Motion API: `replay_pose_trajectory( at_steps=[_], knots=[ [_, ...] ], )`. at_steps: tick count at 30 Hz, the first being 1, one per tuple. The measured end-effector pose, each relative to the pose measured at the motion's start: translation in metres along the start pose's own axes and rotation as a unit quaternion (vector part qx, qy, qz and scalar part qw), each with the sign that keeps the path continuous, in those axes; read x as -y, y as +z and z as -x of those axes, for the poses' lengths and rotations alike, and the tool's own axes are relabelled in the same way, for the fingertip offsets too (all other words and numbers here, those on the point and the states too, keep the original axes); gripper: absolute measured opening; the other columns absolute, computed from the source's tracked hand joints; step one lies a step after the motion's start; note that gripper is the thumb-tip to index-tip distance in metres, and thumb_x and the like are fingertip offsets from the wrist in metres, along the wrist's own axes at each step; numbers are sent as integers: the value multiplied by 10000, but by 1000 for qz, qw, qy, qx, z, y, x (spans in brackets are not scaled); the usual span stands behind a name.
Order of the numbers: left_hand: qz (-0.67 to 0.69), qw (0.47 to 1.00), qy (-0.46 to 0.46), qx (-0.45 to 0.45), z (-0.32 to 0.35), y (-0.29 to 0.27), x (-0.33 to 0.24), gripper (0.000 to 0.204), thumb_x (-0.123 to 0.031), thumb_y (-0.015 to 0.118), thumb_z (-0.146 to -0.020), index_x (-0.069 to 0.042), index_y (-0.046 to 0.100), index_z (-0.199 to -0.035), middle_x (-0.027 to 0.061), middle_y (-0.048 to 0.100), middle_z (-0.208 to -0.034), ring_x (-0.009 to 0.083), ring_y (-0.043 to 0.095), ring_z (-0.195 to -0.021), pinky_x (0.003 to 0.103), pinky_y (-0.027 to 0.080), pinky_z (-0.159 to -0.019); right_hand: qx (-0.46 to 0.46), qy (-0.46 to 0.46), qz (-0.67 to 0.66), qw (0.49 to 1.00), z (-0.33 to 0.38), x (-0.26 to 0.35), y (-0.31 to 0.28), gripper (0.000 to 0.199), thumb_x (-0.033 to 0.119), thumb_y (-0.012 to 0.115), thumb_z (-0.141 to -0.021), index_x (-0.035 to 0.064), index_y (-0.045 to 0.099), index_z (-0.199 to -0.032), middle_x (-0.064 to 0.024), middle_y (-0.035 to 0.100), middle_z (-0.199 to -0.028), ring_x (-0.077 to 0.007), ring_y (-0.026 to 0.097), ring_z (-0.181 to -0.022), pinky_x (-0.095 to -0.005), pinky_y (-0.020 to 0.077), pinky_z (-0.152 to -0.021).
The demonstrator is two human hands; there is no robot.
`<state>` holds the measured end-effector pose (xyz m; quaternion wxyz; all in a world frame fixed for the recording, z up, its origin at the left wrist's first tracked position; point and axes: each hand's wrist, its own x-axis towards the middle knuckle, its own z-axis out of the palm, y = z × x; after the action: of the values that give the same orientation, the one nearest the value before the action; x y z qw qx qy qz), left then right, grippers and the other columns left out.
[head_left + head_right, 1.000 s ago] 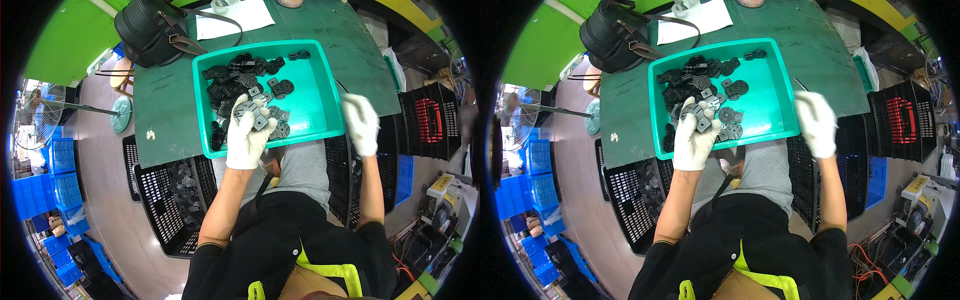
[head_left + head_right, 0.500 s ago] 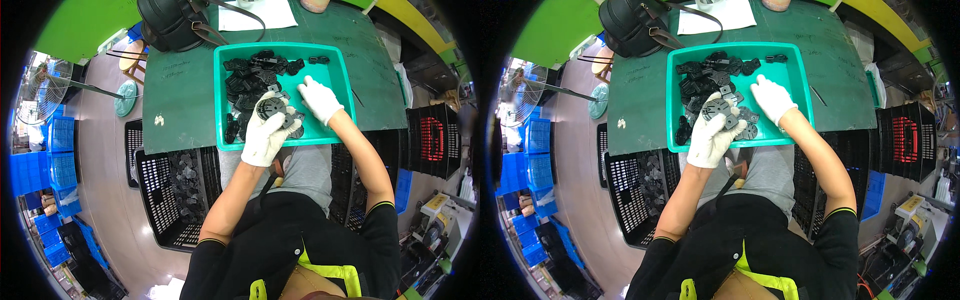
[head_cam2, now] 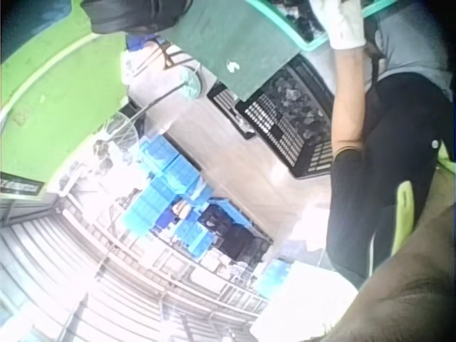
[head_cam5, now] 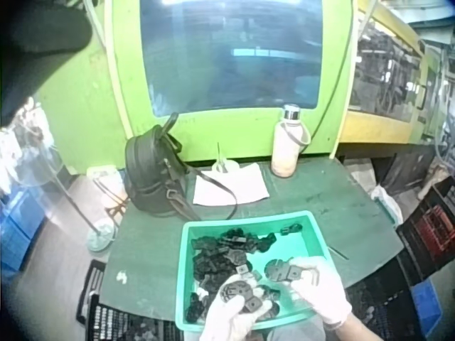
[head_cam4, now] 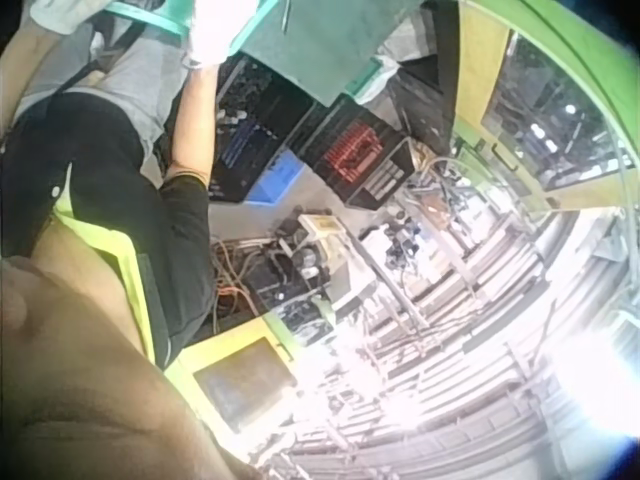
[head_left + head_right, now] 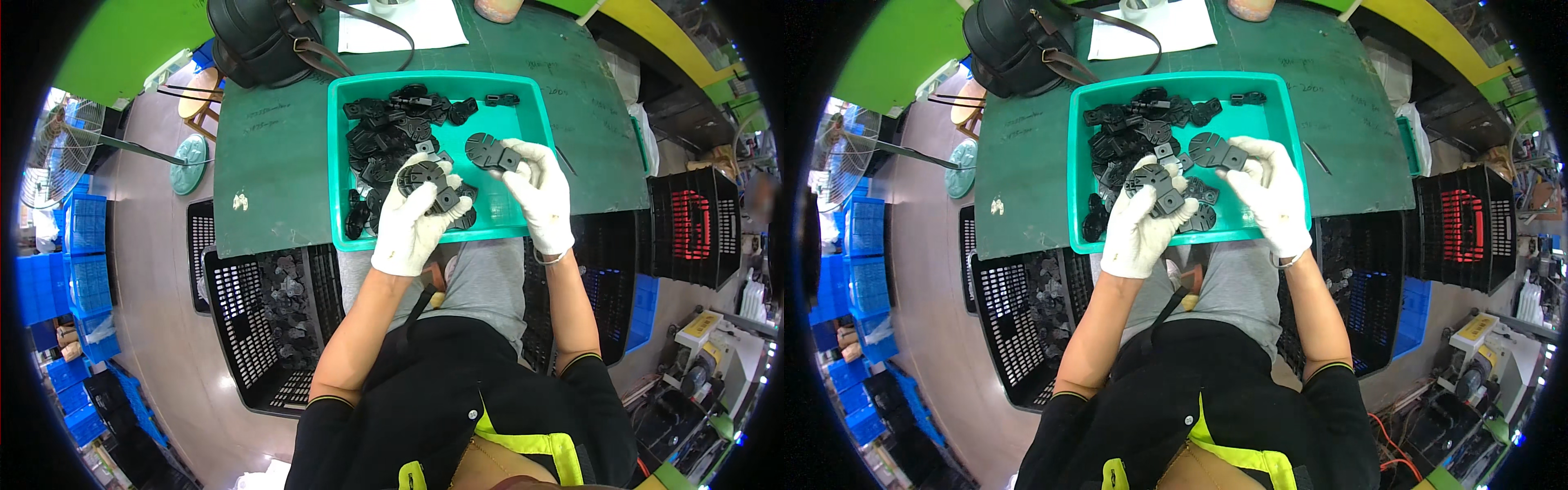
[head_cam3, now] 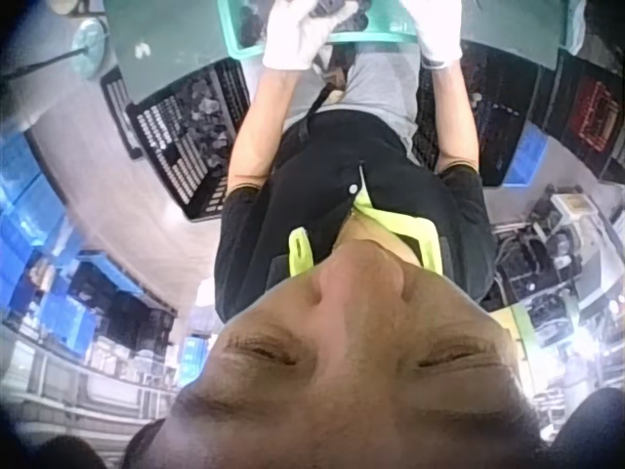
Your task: The person sorts and groups small black plastic components by hand, taking them from a green bin at an industrial workstation and placing them into a black crate.
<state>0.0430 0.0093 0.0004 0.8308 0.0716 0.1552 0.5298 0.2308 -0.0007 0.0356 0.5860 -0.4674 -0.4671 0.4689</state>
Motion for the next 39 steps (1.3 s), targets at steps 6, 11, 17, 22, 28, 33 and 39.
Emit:
replay_pose_trajectory(
  at_steps=[6, 11, 17, 22, 28, 33, 39],
  knots=[
    [-1, 1000, 9, 24, -2, -4, 3, 503, -36, 625, -854, -86, 412, -1307, 154, 499, -1227, 289, 547, -1077, 503, 535, -855, -1, -10, -51, 999, 11, -2, 21, 411, 27, 655, -838, -37, 458, -1193, -169, 547, -1144, -217, 588, -1021, -340, 500, -902],
    [-20, 998, 34, 47, -1, -3, 5, 561, -85, 668, -831, -90, 401, -1324, 142, 510, -1221, 306, 534, -1133, 511, 530, -876, 35, -119, 129, 984, 26, -23, 42, 376, 34, 702, -761, 15, 537, -1099, -148, 532, -1165, -225, 588, -995, -338, 493, -854],
    [14, 999, 28, -13, 2, -3, 1, 515, -48, 642, -836, -134, 438, -1300, 98, 547, -1171, 280, 566, -1067, 495, 558, -818, 28, -137, 330, 933, -7, -6, 15, 227, 125, 638, -824, 47, 598, -1034, -114, 594, -965, -238, 612, -838, -328, 498, -748],
    [2, 999, 19, -28, 1, -1, 2, 522, -79, 678, -820, -138, 455, -1288, 98, 557, -1160, 274, 565, -1068, 482, 552, -814, 166, -137, 728, 651, -55, -53, -45, 398, 63, 634, -758, 57, 530, -1142, -131, 572, -1041, -300, 545, -971, -414, 462, -808],
    [-9, 999, 28, -35, 3, 0, 0, 513, -109, 710, -810, -142, 481, -1268, 86, 559, -1156, 267, 561, -1075, 483, 538, -817, 174, -60, 676, 714, -58, -45, -42, 327, 157, 645, -754, 65, 540, -1049, -138, 571, -993, -308, 570, -918, -422, 472, -775],
    [-36, 998, 33, -37, 3, 1, 2, 514, -99, 692, -819, -146, 472, -1281, 78, 560, -1162, 251, 567, -1072, 482, 541, -816, 55, 28, 392, 918, -27, -17, -15, 398, 235, 719, -776, 13, 583, -1076, -127, 623, -924, -199, 598, -759, -311, 502, -715],
    [-42, 998, 44, -19, 3, 3, 2, 545, -76, 689, -808, -111, 451, -1297, 96, 552, -1178, 272, 565, -1096, 503, 539, -851, -9, -39, 374, 927, 0, 2, 20, 412, 218, 736, -763, -19, 578, -1061, -119, 619, -911, -180, 591, -758, -300, 500, -706]
  ],
)
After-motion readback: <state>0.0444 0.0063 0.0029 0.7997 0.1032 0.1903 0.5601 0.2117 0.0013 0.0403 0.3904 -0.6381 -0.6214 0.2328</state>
